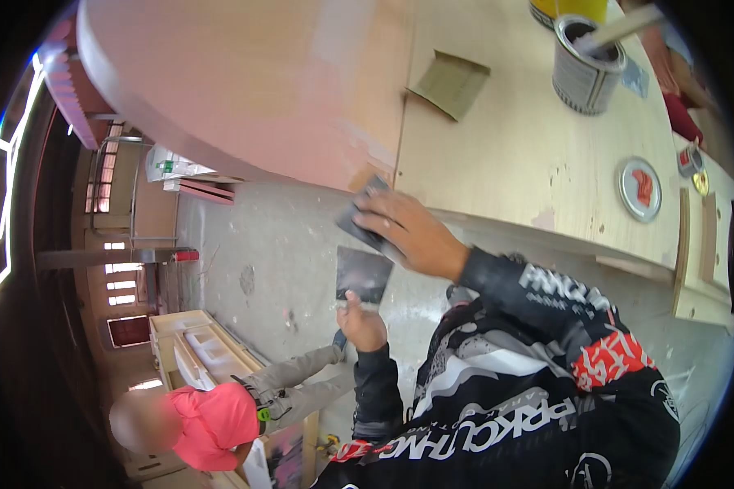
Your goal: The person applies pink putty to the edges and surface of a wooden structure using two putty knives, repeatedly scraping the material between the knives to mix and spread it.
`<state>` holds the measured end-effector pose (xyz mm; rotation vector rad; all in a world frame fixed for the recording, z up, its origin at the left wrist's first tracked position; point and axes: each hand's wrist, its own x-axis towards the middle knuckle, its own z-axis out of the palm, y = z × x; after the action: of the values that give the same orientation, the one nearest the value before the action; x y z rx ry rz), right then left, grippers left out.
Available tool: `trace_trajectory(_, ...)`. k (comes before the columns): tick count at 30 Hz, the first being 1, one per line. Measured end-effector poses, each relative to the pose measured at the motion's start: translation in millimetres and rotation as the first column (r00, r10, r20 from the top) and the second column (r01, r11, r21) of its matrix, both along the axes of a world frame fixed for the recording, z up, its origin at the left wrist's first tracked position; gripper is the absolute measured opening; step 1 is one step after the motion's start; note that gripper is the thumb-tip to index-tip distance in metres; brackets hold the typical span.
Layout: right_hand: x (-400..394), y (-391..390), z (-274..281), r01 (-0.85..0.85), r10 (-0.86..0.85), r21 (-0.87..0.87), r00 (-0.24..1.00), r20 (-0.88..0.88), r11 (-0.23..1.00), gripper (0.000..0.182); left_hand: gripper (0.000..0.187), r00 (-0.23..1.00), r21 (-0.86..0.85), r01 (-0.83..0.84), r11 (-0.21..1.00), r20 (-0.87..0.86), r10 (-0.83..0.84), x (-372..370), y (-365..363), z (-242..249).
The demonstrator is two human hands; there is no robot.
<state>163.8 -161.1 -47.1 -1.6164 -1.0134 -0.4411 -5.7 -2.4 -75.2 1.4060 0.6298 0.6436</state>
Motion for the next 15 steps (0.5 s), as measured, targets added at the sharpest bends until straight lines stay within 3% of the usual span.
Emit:
trace_trajectory(1,-8.6,-10.7,-3.2,-0.067,0.066,-0.079,0.998,-0.02,0.995,0.072,0.031,0.999,-0.005,-0.01,1.0,0.034,0.01,5.6,-4.9,12.2)
trace_trajectory(2,-18.4,-23.9,2.9,-0.181,0.174,-0.061,0.979,-0.105,0.982,0.075,0.027,0.995,-0.338,0.012,0.941,0.102,0.024,11.3,-14.3,33.3)
trace_trajectory(3,-26.1,-37.2,14.3,-0.295,0.283,-0.042,0.94,-0.189,0.954,0.079,0.023,0.984,-0.631,0.065,0.773,0.168,0.054,13.2,-17.7,45.0)
trace_trajectory(4,-28.7,-44.2,28.3,-0.314,0.3,-0.065,0.94,-0.165,0.947,0.079,0.029,0.962,-0.758,0.247,0.603,0.268,-0.057,8.7,-3.5,38.7)
trace_trajectory(5,-31.0,-49.5,43.4,-0.398,0.396,-0.003,0.913,-0.1,0.917,0.082,0.029,0.955,-0.758,0.256,0.6,0.296,-0.035,2.7,2.6,29.8)
trace_trajectory(6,-32.6,-52.0,53.0,-0.482,0.484,0.052,0.875,-0.029,0.874,0.085,0.031,0.928,-0.813,0.366,0.453,0.356,-0.111,4.1,1.4,31.2)
trace_trajectory(8,-35.7,-52.4,42.4,-0.523,0.52,-0.061,0.852,-0.053,0.85,0.086,0.035,0.825,-0.806,0.559,0.192,0.52,-0.219,9.8,-2.6,44.1)
trace_trajectory(9,-36.3,-57.1,37.0,-0.541,0.531,-0.149,0.841,-0.101,0.828,0.087,0.035,0.811,-0.79,0.582,0.192,0.547,-0.208,10.2,0.2,54.8)
trace_trajectory(10,-38.8,-67.9,34.8,-0.49,0.445,-0.174,0.861,-0.245,0.854,0.069,0.036,0.83,-0.778,0.557,0.291,0.523,-0.192,7.6,3.8,68.4)
trace_trajectory(11,-38.0,-72.3,36.8,-0.491,0.448,-0.195,0.864,-0.229,0.849,0.069,0.037,0.849,-0.76,0.525,0.383,0.502,-0.168,5.7,0.9,79.5)
trace_trajectory(12,-35.5,-76.2,39.2,-0.419,0.338,-0.078,0.818,-0.466,0.905,0.052,0.029,0.946,-0.716,0.246,0.653,0.324,0.0,15.5,-29.3,124.2)
trace_trajectory(13,-37.4,-86.2,42.3,-0.316,0.225,-0.008,0.691,-0.687,0.949,0.036,0.029,0.94,-0.735,0.252,0.63,0.339,0.02,23.3,-39.5,132.8)
trace_trajectory(14,-30.0,-89.3,54.3,-0.178,0.041,-0.131,0.729,-0.684,0.975,0.022,0.027,0.913,-0.558,0.27,0.784,0.407,-0.025,29.8,-45.3,138.1)
trace_trajectory(15,-25.5,-85.4,61.3,-0.185,0.029,-0.156,0.729,-0.684,0.97,0.022,0.024,0.886,-0.353,0.266,0.897,0.457,-0.083,30.4,-51.5,136.4)
